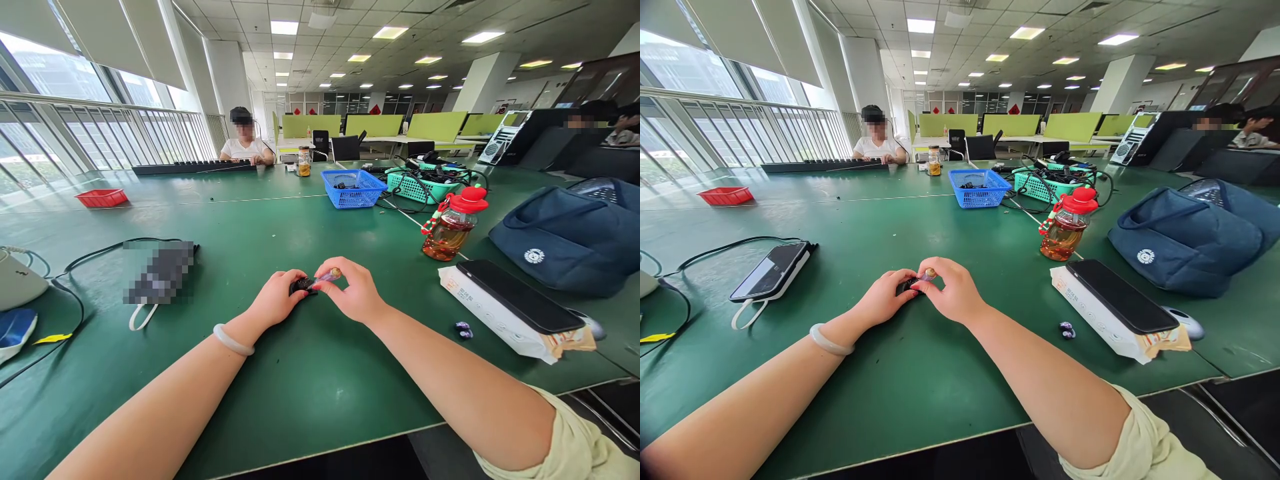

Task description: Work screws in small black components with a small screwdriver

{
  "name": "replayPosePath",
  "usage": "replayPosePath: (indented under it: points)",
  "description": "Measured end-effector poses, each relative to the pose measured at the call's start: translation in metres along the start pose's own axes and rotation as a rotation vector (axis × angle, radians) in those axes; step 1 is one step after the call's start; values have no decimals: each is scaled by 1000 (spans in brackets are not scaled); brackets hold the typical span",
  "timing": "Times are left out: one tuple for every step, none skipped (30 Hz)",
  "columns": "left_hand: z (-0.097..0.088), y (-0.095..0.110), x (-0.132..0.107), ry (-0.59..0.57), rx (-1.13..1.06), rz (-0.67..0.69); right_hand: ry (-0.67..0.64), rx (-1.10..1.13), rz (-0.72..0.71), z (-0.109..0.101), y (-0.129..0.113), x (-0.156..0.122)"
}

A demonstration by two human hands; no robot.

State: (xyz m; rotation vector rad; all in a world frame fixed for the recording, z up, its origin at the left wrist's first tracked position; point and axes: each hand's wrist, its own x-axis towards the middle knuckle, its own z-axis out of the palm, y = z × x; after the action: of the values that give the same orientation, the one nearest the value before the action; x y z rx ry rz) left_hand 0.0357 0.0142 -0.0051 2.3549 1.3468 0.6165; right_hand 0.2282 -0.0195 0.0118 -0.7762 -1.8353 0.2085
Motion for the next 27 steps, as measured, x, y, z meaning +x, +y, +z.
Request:
replayPosePath:
  points:
    - [0, 0, 0, 2, -3, 1, -15, -25, -56, 2, -1, -1]
    - [0, 0, 0, 3, -6, -1, -32, -42, -112, 3, -2, -1]
    - [0, 1, 0, 2, -10, -4, -48, -53, -162, 5, -3, -2]
    - [0, 1, -1, -2, -15, -9, -62, -59, -203, 6, -4, -2]
    - [-1, 2, -1, -5, -20, -15, -71, -62, -236, 6, -5, -3]
    - [-1, 2, -1, -7, -26, -21, -75, -63, -256, 6, -6, -3]
    - [-1, 3, -1, -7, -30, -25, -71, -64, -266, 6, -6, -2]
    - [-1, 3, -1, -6, -32, -26, -64, -67, -269, 5, -6, -2]
    - [0, 2, -1, -5, -32, -24, -55, -73, -265, 4, -6, -2]
    - [0, 2, -1, -3, -30, -21, -47, -78, -261, 2, -6, -1]
    - [0, 1, 0, -1, -27, -18, -40, -81, -255, 1, -6, -1]
    - [0, 1, 0, 0, -25, -15, -36, -81, -255, 0, -6, 0]
    - [1, 0, 0, 2, -24, -14, -34, -79, -260, 0, -6, 0]
    - [1, 0, 0, 4, -24, -15, -35, -76, -271, 0, -6, 1]
    - [1, 0, 0, 4, -26, -17, -41, -78, -294, 0, -6, 1]
    - [0, 0, 0, 3, -26, -21, -54, -90, -326, 1, -7, 1]
    - [0, 0, 0, 1, -26, -26, -76, -114, -368, 3, -8, 0]
    - [0, 0, 0, -2, -25, -31, -106, -150, -420, 5, -9, -1]
    - [0, 1, 0, -6, -22, -36, -144, -192, -475, 7, -10, -3]
    - [0, 1, 0, -8, -19, -40, -190, -235, -531, 10, -12, -5]
    - [0, 1, 0, -7, -16, -44, -242, -275, -581, 13, -12, -7]
    - [0, 1, 0, -3, -15, -48, -300, -308, -623, 16, -13, -10]
    - [1, 0, 1, 2, -14, -52, -364, -336, -657, 19, -14, -12]
    - [1, 0, 1, 6, -13, -53, -433, -361, -681, 21, -14, -15]
    - [2, -1, 1, 10, -12, -53, -508, -386, -695, 24, -15, -17]
    - [2, -1, 2, 13, -10, -51, -584, -410, -701, 26, -15, -19]
    - [3, -2, 2, 15, -9, -48, -652, -430, -698, 27, -15, -20]
